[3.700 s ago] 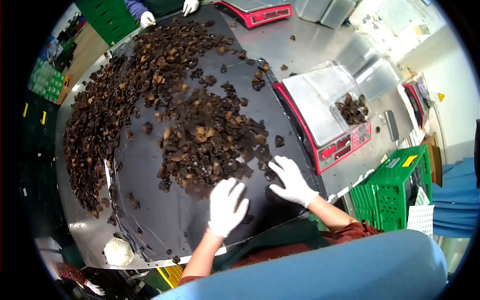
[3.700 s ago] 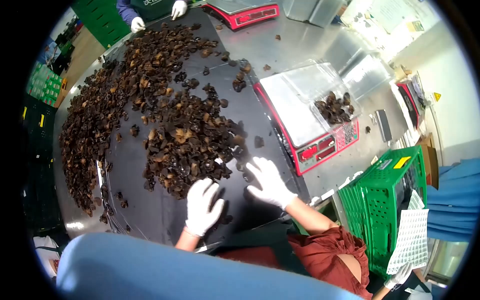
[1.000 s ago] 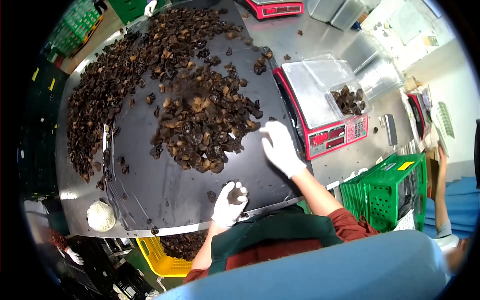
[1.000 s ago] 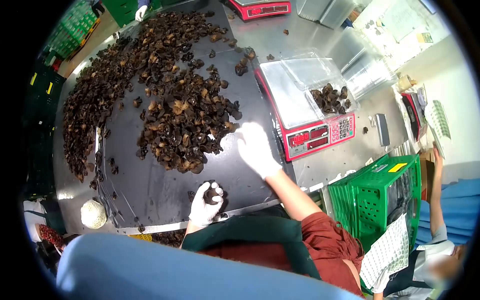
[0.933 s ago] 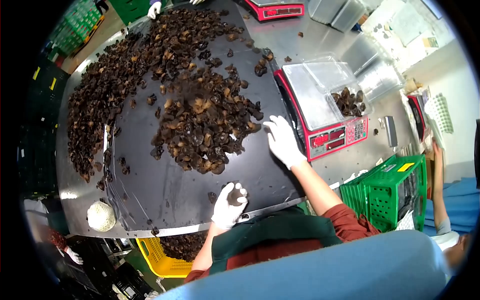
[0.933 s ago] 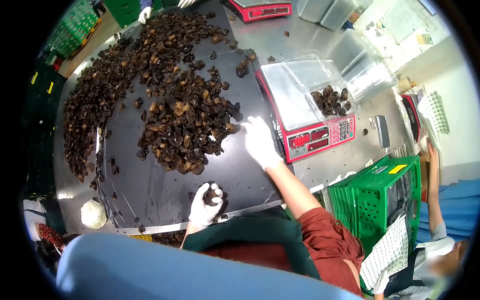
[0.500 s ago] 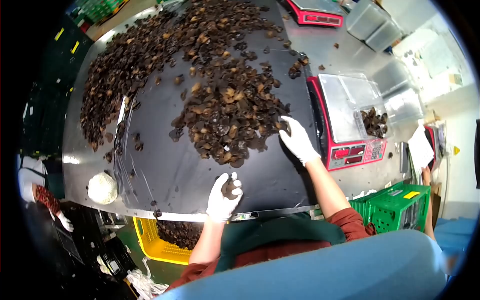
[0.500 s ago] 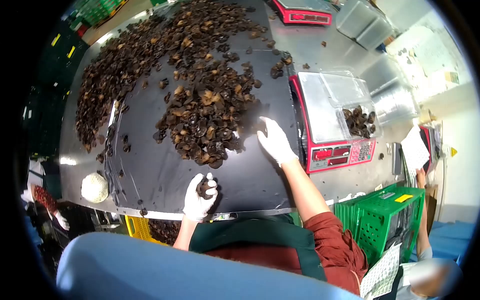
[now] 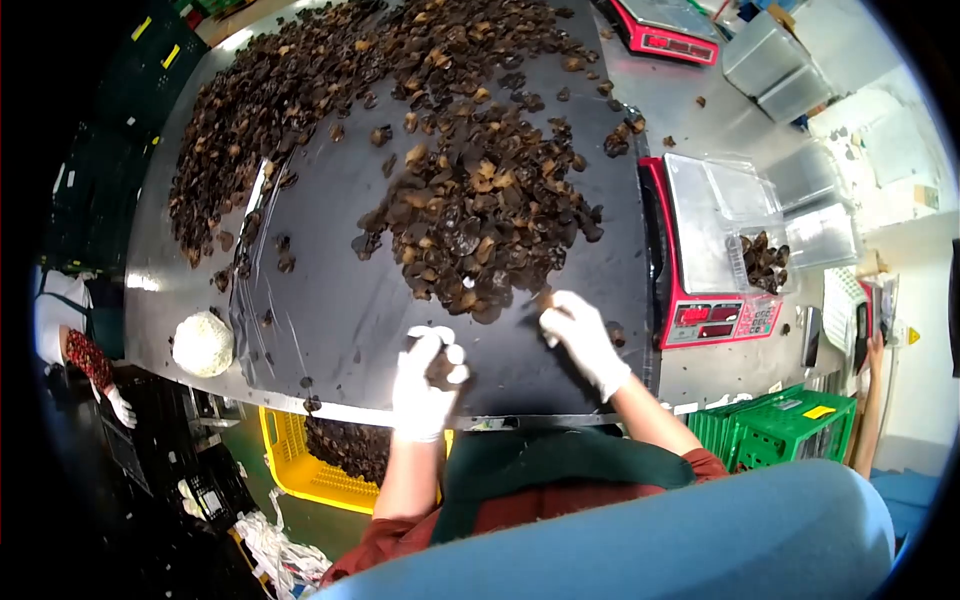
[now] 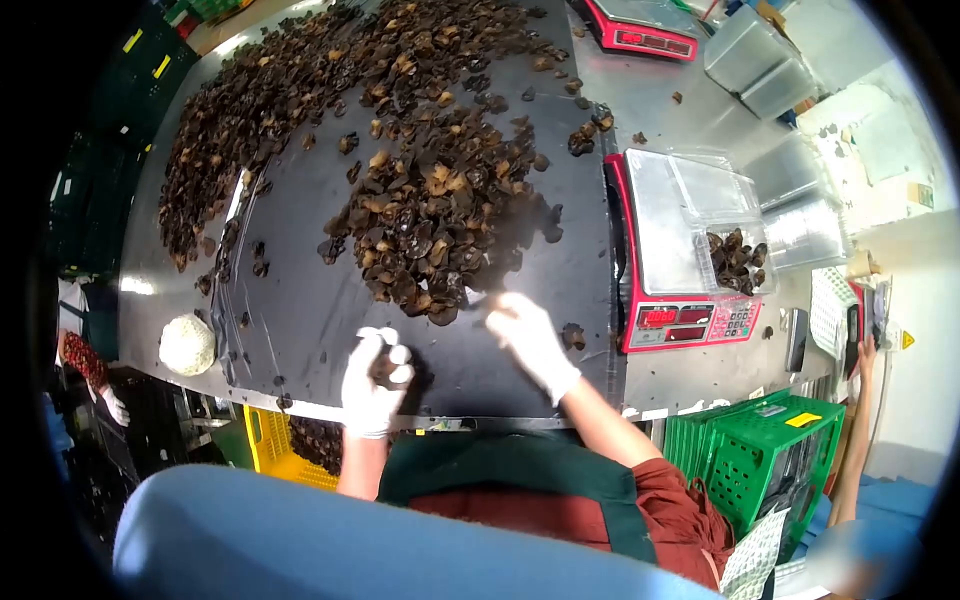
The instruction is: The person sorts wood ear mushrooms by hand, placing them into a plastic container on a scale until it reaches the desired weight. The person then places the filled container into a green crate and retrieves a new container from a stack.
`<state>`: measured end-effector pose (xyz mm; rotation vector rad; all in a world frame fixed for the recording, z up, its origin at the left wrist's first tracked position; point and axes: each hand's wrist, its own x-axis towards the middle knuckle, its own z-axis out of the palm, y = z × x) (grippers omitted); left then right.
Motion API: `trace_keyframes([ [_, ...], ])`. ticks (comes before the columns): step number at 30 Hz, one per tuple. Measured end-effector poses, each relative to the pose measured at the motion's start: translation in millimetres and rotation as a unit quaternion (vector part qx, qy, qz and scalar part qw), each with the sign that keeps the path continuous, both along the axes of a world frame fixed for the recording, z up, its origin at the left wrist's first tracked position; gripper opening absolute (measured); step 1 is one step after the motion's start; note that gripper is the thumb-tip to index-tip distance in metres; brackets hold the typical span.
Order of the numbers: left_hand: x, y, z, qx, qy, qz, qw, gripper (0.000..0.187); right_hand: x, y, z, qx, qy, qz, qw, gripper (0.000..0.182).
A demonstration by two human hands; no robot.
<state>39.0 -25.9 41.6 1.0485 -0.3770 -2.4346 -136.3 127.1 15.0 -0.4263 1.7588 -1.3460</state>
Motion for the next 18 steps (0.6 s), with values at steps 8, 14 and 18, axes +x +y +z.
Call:
trace_keyframes([
  [8,61.2,-42.4,32.7,-0.214,-0.062,0.158,0.962,0.007,55.0,-19.5,-8.3,-0.147,0.195,0.260,0.934,0.024],
  [14,70.5,-27.9,-12.6,-0.272,-0.177,0.070,0.943,0.016,16.7,-47.3,-11.2,0.018,0.423,0.127,0.897,0.019],
  [18,40.3,-20.6,-40.0,-0.495,-0.269,-0.038,0.826,0.013,-13.6,-60.1,-41.0,0.032,0.475,0.133,0.869,0.020],
])
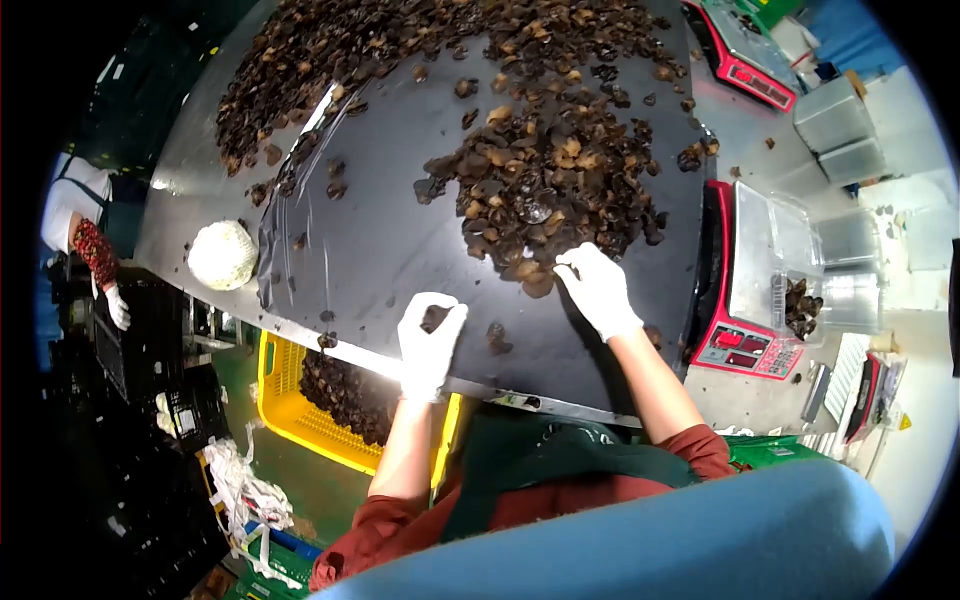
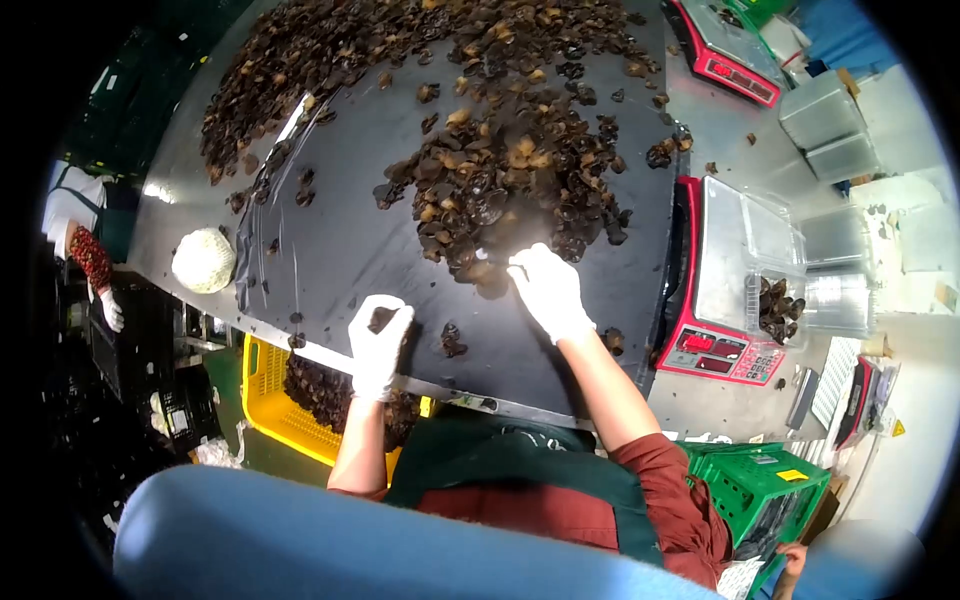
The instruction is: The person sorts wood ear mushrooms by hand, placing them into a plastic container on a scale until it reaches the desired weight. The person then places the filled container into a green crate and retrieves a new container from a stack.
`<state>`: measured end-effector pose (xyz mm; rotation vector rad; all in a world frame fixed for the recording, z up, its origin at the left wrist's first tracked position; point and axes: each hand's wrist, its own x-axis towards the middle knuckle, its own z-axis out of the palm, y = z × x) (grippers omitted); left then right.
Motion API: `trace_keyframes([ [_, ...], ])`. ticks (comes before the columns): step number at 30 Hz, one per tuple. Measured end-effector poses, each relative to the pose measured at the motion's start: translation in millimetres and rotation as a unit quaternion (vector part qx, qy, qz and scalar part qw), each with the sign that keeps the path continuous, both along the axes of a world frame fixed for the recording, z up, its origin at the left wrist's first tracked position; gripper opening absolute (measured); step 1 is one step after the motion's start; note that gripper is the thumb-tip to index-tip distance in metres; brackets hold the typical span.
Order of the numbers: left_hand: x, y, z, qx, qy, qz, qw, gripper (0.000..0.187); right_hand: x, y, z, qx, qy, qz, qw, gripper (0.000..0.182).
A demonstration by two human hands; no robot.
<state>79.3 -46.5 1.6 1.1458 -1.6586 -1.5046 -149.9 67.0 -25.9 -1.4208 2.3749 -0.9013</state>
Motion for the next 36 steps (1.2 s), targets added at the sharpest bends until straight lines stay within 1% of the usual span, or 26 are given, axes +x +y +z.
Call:
trace_keyframes([
  [2,-17.6,-2.8,-12.4,-0.115,-0.038,-0.058,0.991,0.014,-6.9,0.5,9.6,-0.027,-0.070,-0.039,0.996,0.018],
  [3,-27.6,-4.5,-12.8,-0.165,-0.053,-0.080,0.982,0.015,-6.6,3.9,16.4,-0.067,-0.143,-0.064,0.985,0.019],
  [4,-38.0,-6.5,-13.8,-0.214,-0.066,-0.102,0.969,0.017,-10.1,10.6,20.1,-0.062,-0.215,-0.071,0.972,0.019],
  [5,-48.8,-10.4,-15.6,-0.305,-0.059,-0.117,0.943,0.025,-15.3,18.5,22.1,-0.059,-0.387,-0.097,0.915,0.017],
  [6,-55.4,-12.2,-16.3,-0.317,-0.104,-0.135,0.933,0.034,-18.9,26.6,22.1,-0.060,-0.547,-0.116,0.827,0.014],
  [8,-66.2,-21.7,-22.4,-0.345,-0.158,-0.171,0.909,0.039,-16.5,40.5,13.8,-0.183,-0.661,-0.126,0.717,0.011],
  [9,-70.1,-25.4,-26.4,-0.357,-0.173,-0.180,0.900,0.034,-14.8,43.9,10.0,-0.207,-0.707,-0.154,0.658,0.015],
  [12,-78.5,-37.5,-37.1,-0.368,-0.174,-0.199,0.892,0.026,-7.9,44.2,6.2,-0.259,-0.810,-0.210,0.483,0.006],
  [13,-78.1,-36.6,-36.9,-0.349,-0.156,-0.190,0.904,0.016,-7.2,43.6,7.7,-0.267,-0.832,-0.202,0.443,0.008],
  [16,-69.5,-39.0,-36.8,-0.243,-0.033,-0.165,0.955,0.012,0.5,38.4,16.3,-0.287,-0.824,-0.203,0.444,0.007],
  [17,-62.6,-37.3,-32.6,-0.128,-0.031,-0.149,0.980,0.012,0.0,40.3,9.2,-0.293,-0.816,-0.156,0.474,0.007],
  [18,-53.4,-36.7,-25.7,-0.052,-0.008,-0.152,0.987,0.012,-2.6,43.6,-0.7,-0.297,-0.806,-0.106,0.502,0.007],
  [19,-46.8,-33.3,-16.2,0.092,0.051,-0.137,0.985,0.014,-3.6,44.7,-11.0,-0.299,-0.794,-0.056,0.526,0.007],
  [20,-40.8,-29.8,-5.9,0.233,0.110,-0.117,0.959,0.018,-0.3,38.0,-1.1,-0.247,-0.748,-0.080,0.611,0.009],
  [21,-29.2,-30.5,-4.2,0.304,0.135,-0.120,0.935,0.025,0.8,33.4,1.1,-0.182,-0.663,-0.071,0.723,0.009],
  [22,-25.9,-27.8,2.2,0.350,0.180,-0.105,0.913,0.023,2.0,28.2,2.5,-0.113,-0.561,-0.058,0.818,0.009],
  [23,-19.4,-25.3,-5.8,0.389,0.227,-0.089,0.889,0.022,7.2,16.2,5.3,-0.100,-0.284,-0.016,0.954,0.011],
  [24,-13.5,-22.5,-13.1,0.425,0.274,-0.074,0.860,0.020,11.6,6.3,6.3,-0.091,-0.202,0.001,0.975,0.013],
  [25,-8.1,-21.2,-16.8,0.454,0.263,-0.061,0.849,0.018,15.3,-2.3,7.1,-0.084,-0.118,0.018,0.989,0.015],
  [26,-5.2,-19.2,-17.3,0.473,0.262,-0.059,0.839,0.021,18.2,-8.4,6.9,-0.076,-0.032,0.033,0.996,0.018],
  [27,-0.9,-16.2,-21.0,0.491,0.262,-0.042,0.829,0.024,20.2,-12.2,3.7,0.005,-0.001,0.039,0.999,0.025],
  [28,2.8,-13.3,-23.9,0.510,0.264,-0.026,0.818,0.027,21.5,-12.7,-4.0,0.021,0.023,0.042,0.999,0.025],
  [30,8.4,-10.4,-25.4,0.509,0.291,-0.058,0.808,0.034,22.8,-10.0,-13.0,0.055,0.069,0.050,0.995,0.023],
  [34,24.0,-9.4,-30.4,0.500,0.318,-0.077,0.802,0.027,11.2,10.0,-2.3,0.064,0.033,0.095,0.993,0.015],
  [35,27.2,-10.4,-32.2,0.500,0.328,-0.086,0.797,0.025,9.1,15.8,-1.2,0.050,-0.009,0.065,0.997,0.015],
  [36,28.8,-11.0,-31.0,0.518,0.357,-0.084,0.772,0.023,3.5,22.0,-1.8,0.027,-0.022,0.063,0.997,0.015],
])
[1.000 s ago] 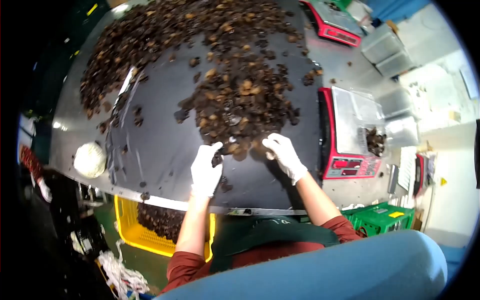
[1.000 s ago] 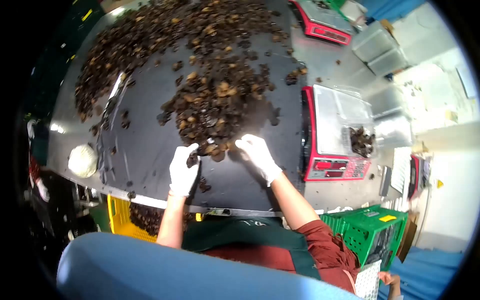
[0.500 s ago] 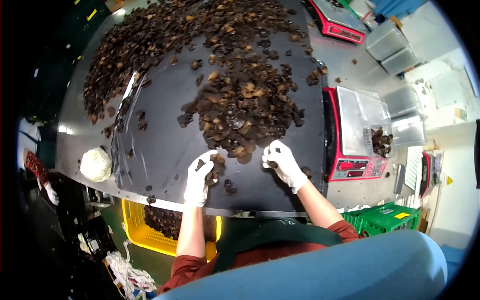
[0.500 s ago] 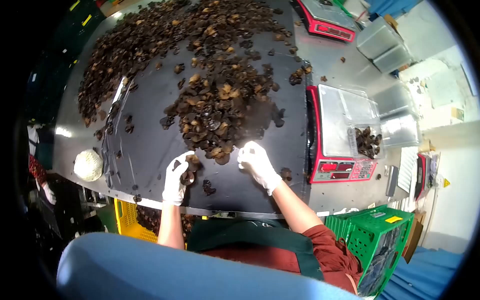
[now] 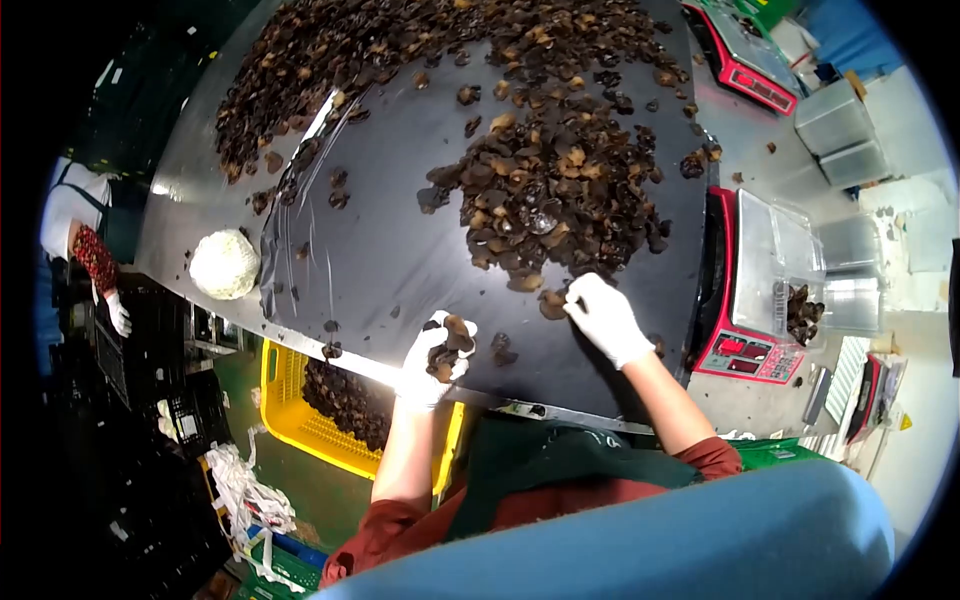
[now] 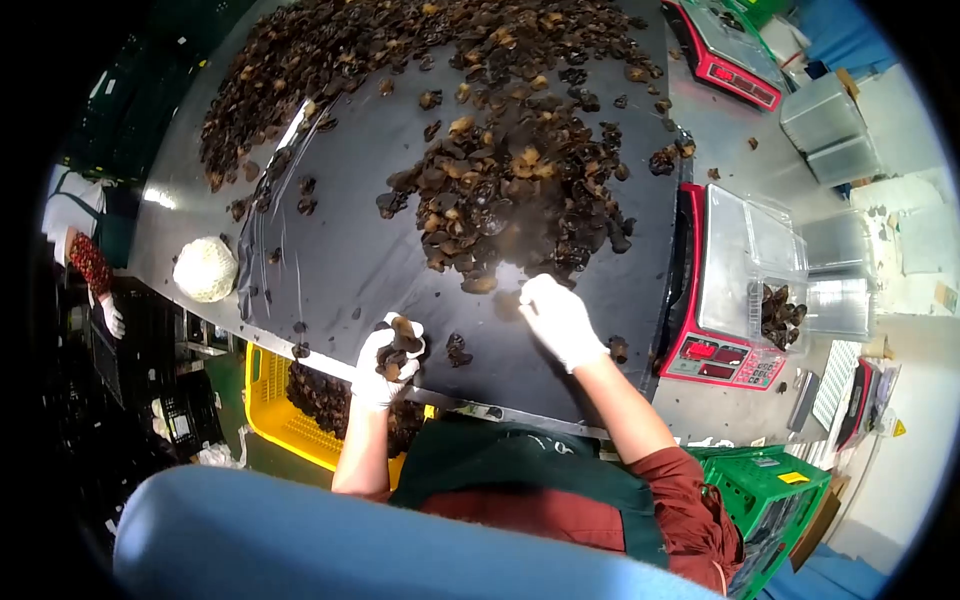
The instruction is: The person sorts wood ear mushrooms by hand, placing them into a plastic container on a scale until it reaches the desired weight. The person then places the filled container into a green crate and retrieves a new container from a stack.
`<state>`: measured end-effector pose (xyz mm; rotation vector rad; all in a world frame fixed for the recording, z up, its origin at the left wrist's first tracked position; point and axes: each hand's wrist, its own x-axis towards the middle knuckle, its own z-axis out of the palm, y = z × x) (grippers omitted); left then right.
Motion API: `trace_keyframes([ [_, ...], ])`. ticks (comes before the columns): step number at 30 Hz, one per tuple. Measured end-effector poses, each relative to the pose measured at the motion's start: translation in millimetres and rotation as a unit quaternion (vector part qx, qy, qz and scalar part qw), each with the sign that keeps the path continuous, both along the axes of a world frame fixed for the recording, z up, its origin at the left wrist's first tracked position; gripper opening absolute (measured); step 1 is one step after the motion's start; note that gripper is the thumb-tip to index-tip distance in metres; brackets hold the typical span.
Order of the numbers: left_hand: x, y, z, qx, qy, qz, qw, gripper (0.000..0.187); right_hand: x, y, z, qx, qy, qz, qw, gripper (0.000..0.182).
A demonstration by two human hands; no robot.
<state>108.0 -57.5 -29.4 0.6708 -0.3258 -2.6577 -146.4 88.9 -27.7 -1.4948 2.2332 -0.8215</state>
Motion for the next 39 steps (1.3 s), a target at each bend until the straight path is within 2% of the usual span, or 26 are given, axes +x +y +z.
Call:
trace_keyframes([
  [2,7.2,-2.5,0.1,-0.026,-0.061,0.005,0.998,0.024,-6.2,6.8,6.2,0.011,-0.071,-0.037,0.997,0.010],
  [5,13.4,-2.4,-5.2,-0.033,-0.074,0.005,0.997,0.025,-1.3,10.4,26.4,-0.002,-0.171,-0.111,0.979,0.016],
  [6,13.9,-2.0,-5.8,-0.031,-0.046,0.000,0.998,0.024,1.5,10.0,29.3,-0.012,-0.191,-0.125,0.973,0.018],
  [8,13.1,-1.7,-4.8,-0.027,-0.016,-0.023,0.999,0.021,10.4,5.7,27.5,-0.062,-0.163,-0.099,0.980,0.025],
  [9,11.5,-0.3,-7.2,-0.002,0.016,-0.018,1.000,0.019,15.1,-0.2,26.5,-0.094,-0.090,-0.063,0.989,0.026],
  [10,9.1,1.3,-6.9,-0.025,0.024,-0.019,0.999,0.018,23.0,-3.1,27.5,-0.043,-0.114,-0.086,0.989,0.025],
  [12,3.7,4.9,-4.3,-0.071,0.040,-0.023,0.996,0.018,32.7,-12.5,17.7,0.002,-0.055,-0.060,0.997,0.022],
  [13,2.8,5.8,-2.9,-0.072,0.048,-0.024,0.996,0.018,36.2,-16.9,7.8,0.029,0.015,-0.045,0.998,0.021],
  [14,3.9,4.2,0.7,-0.112,0.018,-0.041,0.993,0.018,38.9,-20.3,1.8,0.052,0.072,-0.031,0.996,0.021],
  [17,17.1,-10.8,18.9,-0.235,-0.073,-0.064,0.967,0.019,38.9,-17.6,-3.8,0.042,0.096,-0.015,0.994,0.019],
  [18,26.6,-20.1,32.7,-0.244,-0.096,-0.085,0.961,0.017,37.8,-16.5,-3.3,0.025,0.099,-0.007,0.995,0.018],
  [19,41.2,-30.4,40.1,-0.304,-0.150,-0.115,0.934,0.014,36.2,-15.3,-2.9,0.008,0.103,0.003,0.995,0.017],
  [20,53.5,-38.4,57.4,-0.361,-0.255,-0.146,0.885,0.013,33.8,-12.6,-2.9,0.017,0.068,-0.005,0.998,0.016],
  [21,77.0,-50.0,48.7,-0.508,-0.315,-0.143,0.788,0.018,30.7,-9.2,-3.0,0.026,0.033,-0.013,0.999,0.015],
  [22,105.8,-62.1,33.6,-0.636,-0.388,-0.129,0.655,0.018,29.1,-7.3,-3.3,0.035,-0.002,-0.019,0.999,0.013],
  [23,115.2,-63.7,42.1,-0.703,-0.478,-0.111,0.514,0.016,31.5,-5.9,-1.2,0.000,-0.011,-0.039,0.999,0.013],
  [24,114.7,-60.0,62.1,-0.664,-0.603,-0.129,0.423,0.013,36.9,-6.2,4.8,-0.004,-0.036,-0.013,0.999,0.015],
  [26,121.3,-63.4,61.3,-0.651,-0.594,-0.043,0.471,0.015,51.7,-10.0,19.7,-0.012,-0.083,0.035,0.996,0.018],
  [27,116.2,-63.1,54.8,-0.684,-0.551,0.016,0.478,0.017,59.0,-13.1,26.2,-0.001,-0.050,0.098,0.994,0.025],
  [28,109.0,-61.0,51.3,-0.718,-0.521,0.015,0.461,0.019,67.8,-16.5,34.5,0.032,-0.013,0.151,0.988,0.028],
  [30,77.4,-53.0,46.6,-0.705,-0.478,-0.004,0.524,0.017,86.6,-19.2,24.3,0.089,0.041,0.170,0.981,0.029],
  [32,33.6,-39.3,48.8,-0.715,-0.416,-0.003,0.562,0.018,92.2,-19.3,8.6,0.068,0.068,0.190,0.977,0.030],
  [33,12.9,-32.4,45.5,-0.719,-0.397,-0.011,0.571,0.019,91.7,-17.9,6.4,0.048,0.067,0.191,0.978,0.022],
  [37,-63.6,-0.1,36.8,-0.734,-0.286,-0.054,0.613,0.022,75.3,6.3,16.9,-0.012,-0.072,0.078,0.994,0.013],
  [38,-81.1,9.1,36.2,-0.734,-0.260,-0.061,0.625,0.022,67.7,16.3,25.8,-0.023,-0.115,0.047,0.992,0.018],
  [39,-96.4,16.9,32.2,-0.756,-0.238,-0.075,0.605,0.024,61.1,28.4,28.9,-0.031,-0.139,0.018,0.990,0.019],
])
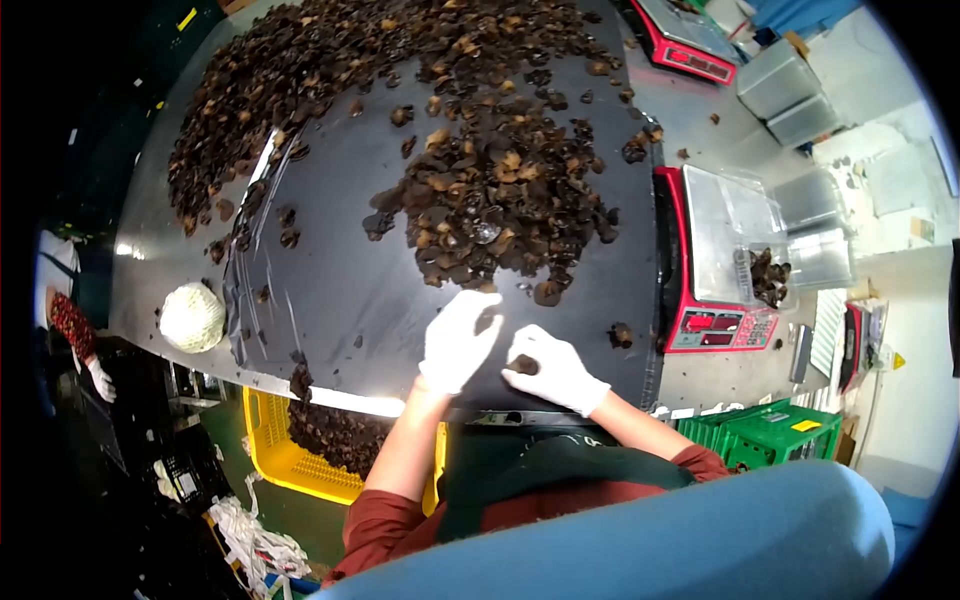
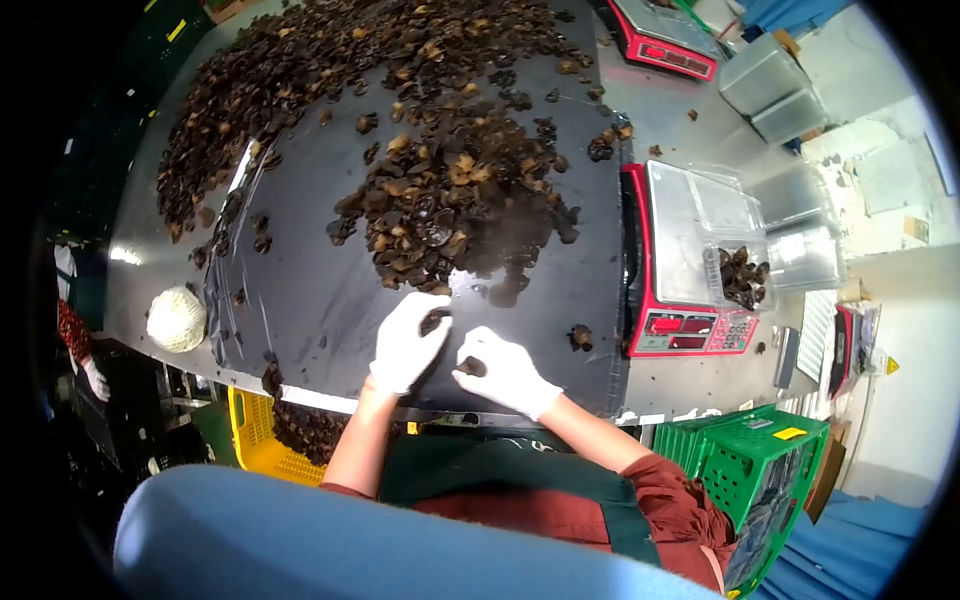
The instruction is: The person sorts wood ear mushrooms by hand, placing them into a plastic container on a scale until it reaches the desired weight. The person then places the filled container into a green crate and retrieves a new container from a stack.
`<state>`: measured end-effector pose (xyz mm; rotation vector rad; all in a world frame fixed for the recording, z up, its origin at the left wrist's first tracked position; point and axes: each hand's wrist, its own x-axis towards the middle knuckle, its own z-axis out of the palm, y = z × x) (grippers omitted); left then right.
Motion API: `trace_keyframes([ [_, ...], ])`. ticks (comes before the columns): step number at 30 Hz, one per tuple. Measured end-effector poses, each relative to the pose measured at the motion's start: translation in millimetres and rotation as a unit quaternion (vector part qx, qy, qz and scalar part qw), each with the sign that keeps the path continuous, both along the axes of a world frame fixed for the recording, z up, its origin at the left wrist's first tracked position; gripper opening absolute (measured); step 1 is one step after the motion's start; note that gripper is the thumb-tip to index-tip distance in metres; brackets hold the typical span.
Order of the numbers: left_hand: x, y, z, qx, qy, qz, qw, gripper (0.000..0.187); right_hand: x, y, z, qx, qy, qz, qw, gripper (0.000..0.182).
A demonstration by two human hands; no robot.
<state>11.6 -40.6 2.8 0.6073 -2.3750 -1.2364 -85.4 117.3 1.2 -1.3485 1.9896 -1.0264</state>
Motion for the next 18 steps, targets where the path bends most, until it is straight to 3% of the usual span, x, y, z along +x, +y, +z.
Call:
trace_keyframes([
  [3,-44.6,21.8,-34.0,-0.174,0.068,-0.045,0.981,0.037,-19.5,39.3,3.9,0.013,-0.055,-0.058,0.997,0.020],
  [6,-77.0,37.2,-45.8,-0.230,-0.068,-0.101,0.965,0.056,-24.0,74.4,16.1,0.106,-0.101,-0.121,0.982,0.020],
  [7,-83.3,41.2,-47.4,-0.270,-0.087,-0.099,0.954,0.057,-23.4,84.1,17.9,0.110,-0.031,-0.116,0.987,0.017],
  [11,-87.2,40.0,-50.8,-0.245,-0.106,-0.099,0.959,0.058,-32.0,108.8,26.0,0.124,0.047,-0.231,0.964,0.028],
  [12,-84.4,37.5,-51.4,-0.180,-0.038,-0.085,0.979,0.056,-37.8,110.2,22.0,0.103,0.109,-0.252,0.956,0.038],
  [13,-81.4,34.7,-51.7,-0.113,0.030,-0.071,0.991,0.053,-41.7,114.0,23.0,0.134,0.097,-0.274,0.947,0.044],
  [14,-77.5,33.4,-47.5,-0.033,-0.011,-0.066,0.997,0.054,-45.6,113.8,19.5,0.149,0.124,-0.275,0.942,0.046],
  [18,-73.5,29.6,-34.8,-0.014,-0.061,-0.073,0.995,0.058,-58.3,109.5,-15.4,0.180,0.186,-0.249,0.933,0.037],
])
